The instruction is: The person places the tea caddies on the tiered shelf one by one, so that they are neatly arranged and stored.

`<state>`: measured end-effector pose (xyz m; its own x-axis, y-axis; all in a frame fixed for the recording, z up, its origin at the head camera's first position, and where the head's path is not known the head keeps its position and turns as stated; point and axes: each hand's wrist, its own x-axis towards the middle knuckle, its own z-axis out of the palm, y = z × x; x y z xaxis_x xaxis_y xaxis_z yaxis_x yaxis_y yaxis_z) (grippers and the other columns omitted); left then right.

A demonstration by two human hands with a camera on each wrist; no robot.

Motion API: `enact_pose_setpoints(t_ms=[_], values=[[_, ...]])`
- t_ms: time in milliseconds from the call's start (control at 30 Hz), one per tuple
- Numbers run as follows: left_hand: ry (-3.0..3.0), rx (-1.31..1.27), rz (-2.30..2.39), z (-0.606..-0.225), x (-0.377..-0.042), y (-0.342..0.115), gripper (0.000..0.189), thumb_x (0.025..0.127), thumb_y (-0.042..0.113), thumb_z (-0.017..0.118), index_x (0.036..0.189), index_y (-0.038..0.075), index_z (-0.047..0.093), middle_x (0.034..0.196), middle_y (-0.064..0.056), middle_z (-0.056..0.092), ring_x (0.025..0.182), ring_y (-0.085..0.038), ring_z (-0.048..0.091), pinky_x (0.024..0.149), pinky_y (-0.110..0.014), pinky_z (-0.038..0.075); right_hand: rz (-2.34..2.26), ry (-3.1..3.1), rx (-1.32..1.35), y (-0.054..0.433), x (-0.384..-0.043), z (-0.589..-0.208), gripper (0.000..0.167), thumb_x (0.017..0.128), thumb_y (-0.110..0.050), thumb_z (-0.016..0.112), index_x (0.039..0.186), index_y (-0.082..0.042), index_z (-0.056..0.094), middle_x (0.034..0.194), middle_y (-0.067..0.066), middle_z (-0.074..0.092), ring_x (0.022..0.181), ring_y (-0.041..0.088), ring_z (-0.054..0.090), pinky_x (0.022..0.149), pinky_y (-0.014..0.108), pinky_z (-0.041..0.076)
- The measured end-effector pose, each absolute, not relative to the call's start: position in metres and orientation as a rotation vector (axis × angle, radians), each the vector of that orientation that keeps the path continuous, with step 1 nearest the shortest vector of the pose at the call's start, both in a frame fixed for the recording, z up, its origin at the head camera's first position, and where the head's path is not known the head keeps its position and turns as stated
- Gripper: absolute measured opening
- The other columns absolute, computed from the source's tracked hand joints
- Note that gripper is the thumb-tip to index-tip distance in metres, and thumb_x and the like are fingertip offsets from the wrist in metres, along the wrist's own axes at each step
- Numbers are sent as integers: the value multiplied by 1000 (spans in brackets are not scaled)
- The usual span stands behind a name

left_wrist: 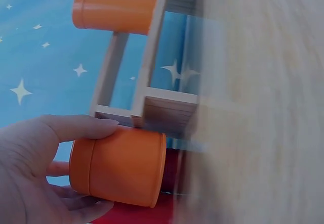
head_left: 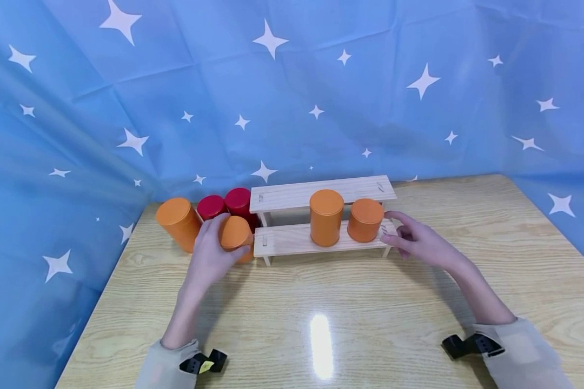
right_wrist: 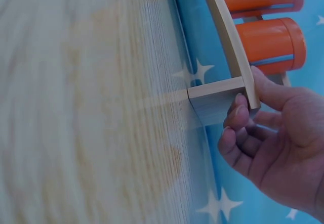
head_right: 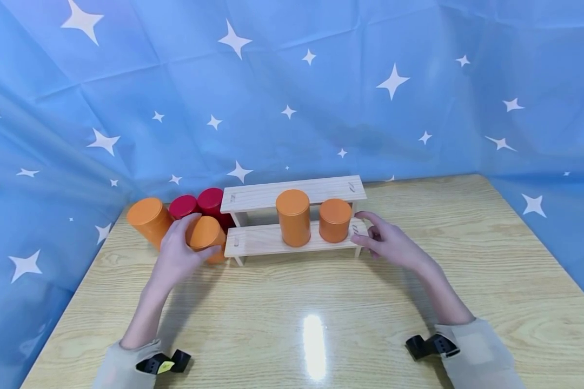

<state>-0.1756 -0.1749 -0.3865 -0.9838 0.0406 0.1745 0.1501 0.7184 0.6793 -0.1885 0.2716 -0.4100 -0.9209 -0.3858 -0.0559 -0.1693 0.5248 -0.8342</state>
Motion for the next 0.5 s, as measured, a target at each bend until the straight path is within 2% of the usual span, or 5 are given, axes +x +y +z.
enact_pose_setpoints(t_ms=[500], values=[[-2546,-218,-1117,-356,-156,-163,80,74,19,90,143,5,51,134,-15,50,117,-33,51,93,-55,49,-1325,2544,-471,273,-190,-414,61,103,-29,60,151,-5,31,69,7,48,59,23,50,56,33,44]])
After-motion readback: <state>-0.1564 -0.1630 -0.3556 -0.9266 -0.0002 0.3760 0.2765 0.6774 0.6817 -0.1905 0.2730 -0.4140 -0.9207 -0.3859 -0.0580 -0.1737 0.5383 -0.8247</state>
